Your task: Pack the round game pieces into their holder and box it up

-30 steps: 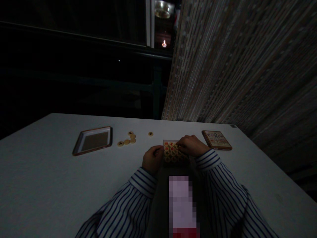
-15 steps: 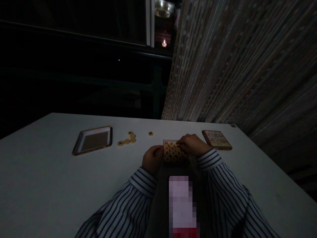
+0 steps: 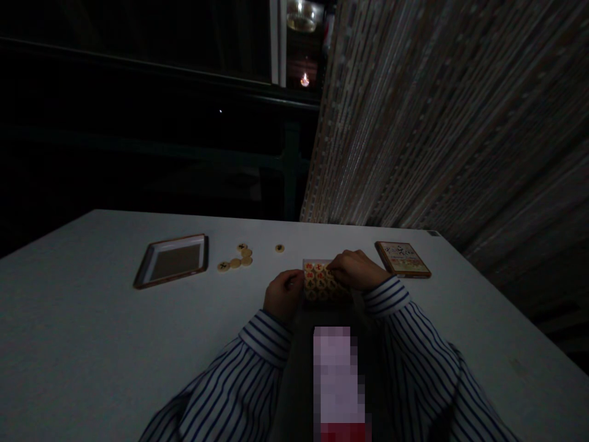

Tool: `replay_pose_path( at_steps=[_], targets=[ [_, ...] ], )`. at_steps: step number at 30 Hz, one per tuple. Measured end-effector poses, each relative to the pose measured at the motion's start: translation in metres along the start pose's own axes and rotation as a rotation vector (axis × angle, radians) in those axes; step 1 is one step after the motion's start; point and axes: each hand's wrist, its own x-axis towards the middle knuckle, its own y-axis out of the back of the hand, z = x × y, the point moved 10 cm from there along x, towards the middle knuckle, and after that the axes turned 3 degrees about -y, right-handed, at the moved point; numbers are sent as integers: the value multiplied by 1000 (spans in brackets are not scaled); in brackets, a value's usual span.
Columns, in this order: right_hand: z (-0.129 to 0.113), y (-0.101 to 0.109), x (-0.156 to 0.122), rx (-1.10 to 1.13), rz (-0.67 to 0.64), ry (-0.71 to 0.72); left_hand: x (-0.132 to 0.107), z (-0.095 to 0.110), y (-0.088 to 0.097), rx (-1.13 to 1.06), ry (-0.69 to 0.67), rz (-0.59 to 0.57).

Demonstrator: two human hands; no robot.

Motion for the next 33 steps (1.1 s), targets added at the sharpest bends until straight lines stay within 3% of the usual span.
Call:
replay_pose_path(
  at_steps=[33],
  targets=[
    [-1, 1, -1, 26, 10, 15, 1, 3, 0, 24, -5, -12]
  ],
)
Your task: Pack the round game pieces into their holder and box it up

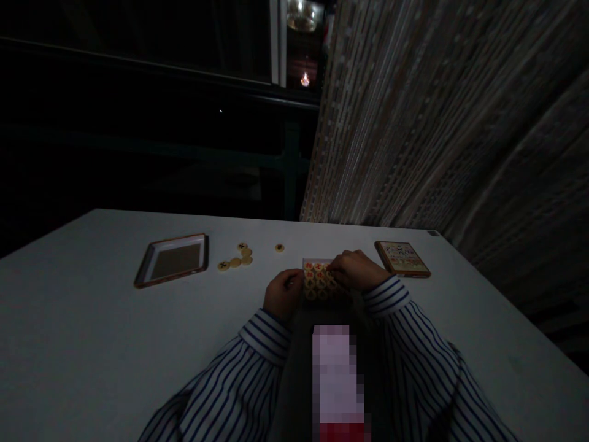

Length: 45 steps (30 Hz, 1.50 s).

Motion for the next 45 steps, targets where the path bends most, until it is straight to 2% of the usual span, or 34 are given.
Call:
replay_pose_path(
  at_steps=[7, 13, 17, 21, 23, 27, 34, 38, 45],
  targets=[
    [0, 1, -1, 1, -3, -10, 0, -4, -2, -4, 9, -12],
    [13, 15, -5, 33, 69, -85, 0, -5, -2, 21, 27, -8],
    [35, 17, -9, 33, 101, -224, 0, -8, -5, 15, 4, -18],
    [58, 2, -13, 32, 40, -389, -2, -11, -9, 29, -2, -43],
    [63, -5, -15, 69, 23, -423, -3, -11, -10, 47, -11, -57],
    [55, -10, -22, 205, 93, -395, -7, -8, -10, 80, -8, -88],
    [42, -28, -49, 454, 248, -448, -15, 4, -7, 118, -29, -120],
    [34, -32, -57, 607, 331, -414, -21, 9, -7, 152, -60, -137],
    [26, -34, -56, 680, 342, -323, -28, 17, -13, 103, -104, -211]
  ],
)
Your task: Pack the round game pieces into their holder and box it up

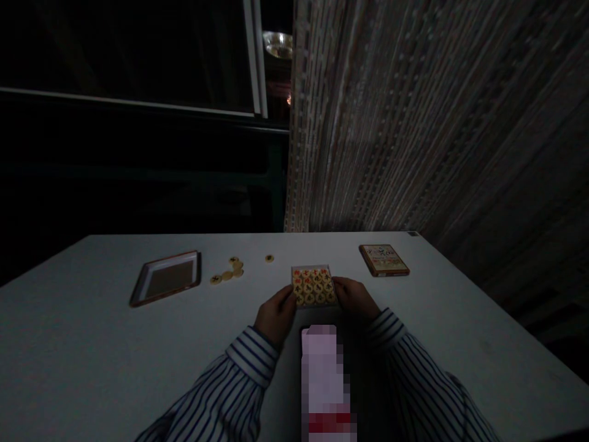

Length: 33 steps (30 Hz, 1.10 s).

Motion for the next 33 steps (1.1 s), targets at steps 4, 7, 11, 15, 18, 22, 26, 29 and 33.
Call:
replay_pose_path(
  at_steps=[4, 7, 11, 15, 18, 22, 26, 29, 33],
  targets=[
    [2, -2, 1, -1, -18, 7, -1, -2, 3, -6, 19, 19],
    [0, -3, 0, 23, -12, 38, -2, -3, 2, -8, 46, 8],
    [3, -6, 0, 11, -5, 29, -5, -8, 6, 13, 83, 19],
    [6, -9, 0, 16, 2, 17, -7, -10, 7, -13, 62, 21],
    [10, -5, 0, 74, 63, 9, -9, -12, 8, -12, 71, 29],
    [18, -1, 0, 114, 135, -5, -8, -14, 11, -7, 88, 56],
    [22, 3, 0, 128, 199, 17, -6, -17, 16, -25, 104, 81],
    [24, 5, -2, 130, 233, 10, -4, -14, 19, 33, 68, 80],
    [24, 0, -3, 172, 184, 20, -1, -8, 17, 119, -15, 28]
  ],
)
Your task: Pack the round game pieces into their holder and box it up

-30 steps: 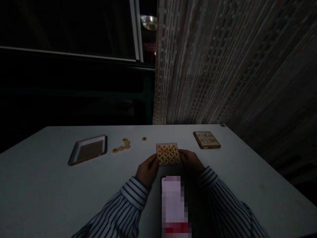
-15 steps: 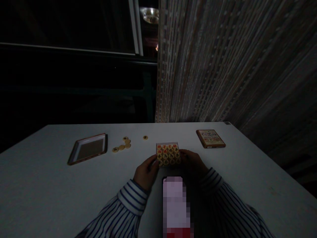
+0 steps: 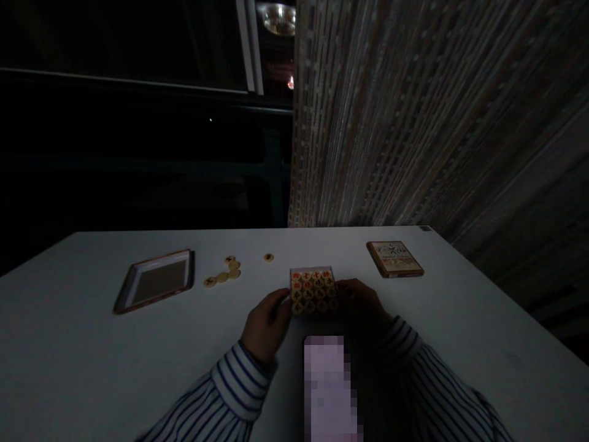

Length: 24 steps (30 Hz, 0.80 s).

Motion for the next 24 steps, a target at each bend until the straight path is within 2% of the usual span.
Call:
replay_pose_path(
  at_steps=[6, 8, 11, 19, 24],
  targets=[
    [-27, 4, 14, -16, -7, 214, 1, -6, -6, 6, -2, -54],
    [-39, 0, 25, -112, -70, 276, 0, -7, -7, -2, 5, -71],
    [-53, -14, 37, -300, -231, 357, -1, -6, -7, -6, 27, -86],
    [-56, -26, 44, -550, -423, 301, -1, -1, -7, -17, 55, -114],
    [-55, -30, 43, -601, -471, 266, -1, 2, -7, 11, 33, -129]
  ],
)
